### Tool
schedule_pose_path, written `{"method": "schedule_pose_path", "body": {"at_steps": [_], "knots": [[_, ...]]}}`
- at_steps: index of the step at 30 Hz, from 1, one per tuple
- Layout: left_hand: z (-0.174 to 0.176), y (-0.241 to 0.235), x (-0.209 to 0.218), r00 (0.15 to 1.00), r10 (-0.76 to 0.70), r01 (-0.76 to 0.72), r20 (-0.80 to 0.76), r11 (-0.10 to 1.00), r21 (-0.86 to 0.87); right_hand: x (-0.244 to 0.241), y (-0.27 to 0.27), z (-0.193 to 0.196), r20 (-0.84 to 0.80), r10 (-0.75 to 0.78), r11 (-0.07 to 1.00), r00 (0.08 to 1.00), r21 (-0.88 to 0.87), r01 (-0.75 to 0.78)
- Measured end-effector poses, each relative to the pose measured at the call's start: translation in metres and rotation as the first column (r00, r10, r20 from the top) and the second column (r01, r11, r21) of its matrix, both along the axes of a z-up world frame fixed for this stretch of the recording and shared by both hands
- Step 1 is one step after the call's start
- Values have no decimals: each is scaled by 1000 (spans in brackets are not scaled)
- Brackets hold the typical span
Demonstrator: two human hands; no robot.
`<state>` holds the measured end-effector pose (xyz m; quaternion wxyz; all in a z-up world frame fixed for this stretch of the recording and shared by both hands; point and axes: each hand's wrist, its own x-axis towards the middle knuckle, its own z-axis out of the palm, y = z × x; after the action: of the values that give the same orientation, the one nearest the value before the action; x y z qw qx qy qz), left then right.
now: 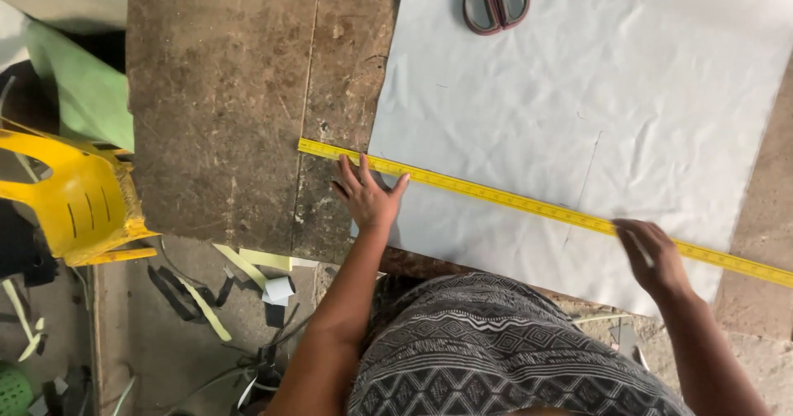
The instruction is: Measuring, marking, and cutting fabric for upholstery on a workbench.
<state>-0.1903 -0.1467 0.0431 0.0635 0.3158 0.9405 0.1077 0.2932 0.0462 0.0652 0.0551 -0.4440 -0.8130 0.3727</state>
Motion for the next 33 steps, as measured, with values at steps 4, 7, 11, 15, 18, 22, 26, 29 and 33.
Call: {"method": "schedule_pose_path", "body": {"at_steps": [4,7,11,15,18,22,26,29,33], "knots": [[6,14,-4,999,-36,36,-3,999,17,36,-12,12,-93,106,907,990,417,-58],[5,39,-11,999,-22,23,50,999,-31,48,0,-9,-73,21,886,997,463,15],[6,103,-38,1000,-12,13,18,999,-30,24,66,-5,-113,-28,771,993,630,94],[3,154,-55,998,16,-10,53,994,-109,7,133,-19,-100,-5,767,995,639,68],[-3,166,-60,1000,0,1,17,999,-53,6,159,-37,-62,10,875,998,483,21],[0,164,-60,997,-12,12,70,1000,2,-10,165,-18,55,-59,920,997,390,33],[-10,163,-60,1000,-26,26,3,998,52,-129,161,39,-273,-379,925,884,-97,367],[-26,159,-64,972,-91,152,-219,948,281,-251,162,-3,-522,-307,938,796,-305,162],[-17,159,-63,990,-84,108,-115,968,227,-395,131,5,-481,-145,952,865,-305,-10]]}}
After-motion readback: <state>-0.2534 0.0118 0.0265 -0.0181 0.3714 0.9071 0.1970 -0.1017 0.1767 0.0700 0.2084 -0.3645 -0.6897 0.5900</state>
